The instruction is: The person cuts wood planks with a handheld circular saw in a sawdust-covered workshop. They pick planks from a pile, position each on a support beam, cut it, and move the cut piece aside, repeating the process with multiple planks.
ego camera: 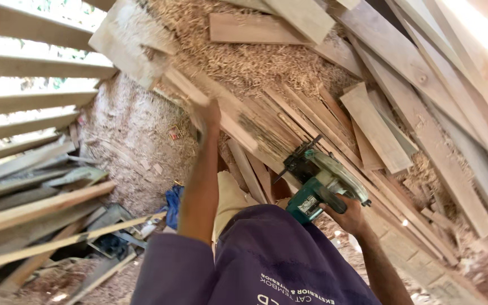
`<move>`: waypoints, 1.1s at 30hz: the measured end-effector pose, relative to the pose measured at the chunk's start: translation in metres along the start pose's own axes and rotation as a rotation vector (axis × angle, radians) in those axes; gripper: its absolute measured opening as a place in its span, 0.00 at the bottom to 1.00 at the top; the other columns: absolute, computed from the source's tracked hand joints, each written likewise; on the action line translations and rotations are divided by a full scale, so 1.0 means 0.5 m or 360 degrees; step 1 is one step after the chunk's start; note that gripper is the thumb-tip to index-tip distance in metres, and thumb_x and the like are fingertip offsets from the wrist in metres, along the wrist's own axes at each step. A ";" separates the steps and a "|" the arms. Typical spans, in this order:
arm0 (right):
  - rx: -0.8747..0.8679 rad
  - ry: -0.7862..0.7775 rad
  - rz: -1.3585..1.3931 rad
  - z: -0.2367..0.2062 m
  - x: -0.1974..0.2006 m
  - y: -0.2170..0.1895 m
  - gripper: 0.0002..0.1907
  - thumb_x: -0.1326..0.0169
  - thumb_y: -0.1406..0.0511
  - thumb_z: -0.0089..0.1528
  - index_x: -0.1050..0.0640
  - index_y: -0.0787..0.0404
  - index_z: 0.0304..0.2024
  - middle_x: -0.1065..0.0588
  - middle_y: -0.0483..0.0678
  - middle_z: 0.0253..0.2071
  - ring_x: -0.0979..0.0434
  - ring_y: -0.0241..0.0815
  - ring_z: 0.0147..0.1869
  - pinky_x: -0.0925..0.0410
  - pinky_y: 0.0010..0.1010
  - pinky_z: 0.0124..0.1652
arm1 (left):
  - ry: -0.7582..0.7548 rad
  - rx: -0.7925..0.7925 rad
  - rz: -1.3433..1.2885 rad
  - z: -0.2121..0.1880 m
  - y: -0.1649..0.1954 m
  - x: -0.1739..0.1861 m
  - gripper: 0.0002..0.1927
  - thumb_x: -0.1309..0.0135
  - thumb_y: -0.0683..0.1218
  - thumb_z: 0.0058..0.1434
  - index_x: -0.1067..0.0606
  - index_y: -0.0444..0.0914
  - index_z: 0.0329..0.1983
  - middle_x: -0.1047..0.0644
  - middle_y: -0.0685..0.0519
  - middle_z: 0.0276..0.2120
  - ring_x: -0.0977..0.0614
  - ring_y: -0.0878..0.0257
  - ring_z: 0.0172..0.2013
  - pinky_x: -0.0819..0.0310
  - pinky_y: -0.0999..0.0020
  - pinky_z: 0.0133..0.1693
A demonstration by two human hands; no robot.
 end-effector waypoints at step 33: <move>0.0184 -0.0337 0.0179 0.107 -0.168 -0.635 0.34 0.37 0.43 0.56 0.21 0.68 0.41 0.21 0.49 0.29 0.18 0.39 0.36 0.24 0.35 0.36 | -0.1231 -0.0372 -0.0498 -0.099 -0.093 0.040 0.59 0.43 0.39 0.51 0.62 0.46 0.82 0.33 0.34 0.70 0.26 0.44 0.65 0.31 0.58 0.63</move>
Point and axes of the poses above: each hand's wrist, its own z-axis towards the middle knuckle, its own x-axis out of the back of the hand, y = z × x, the point moved 8 cm from there along z, towards the middle knuckle
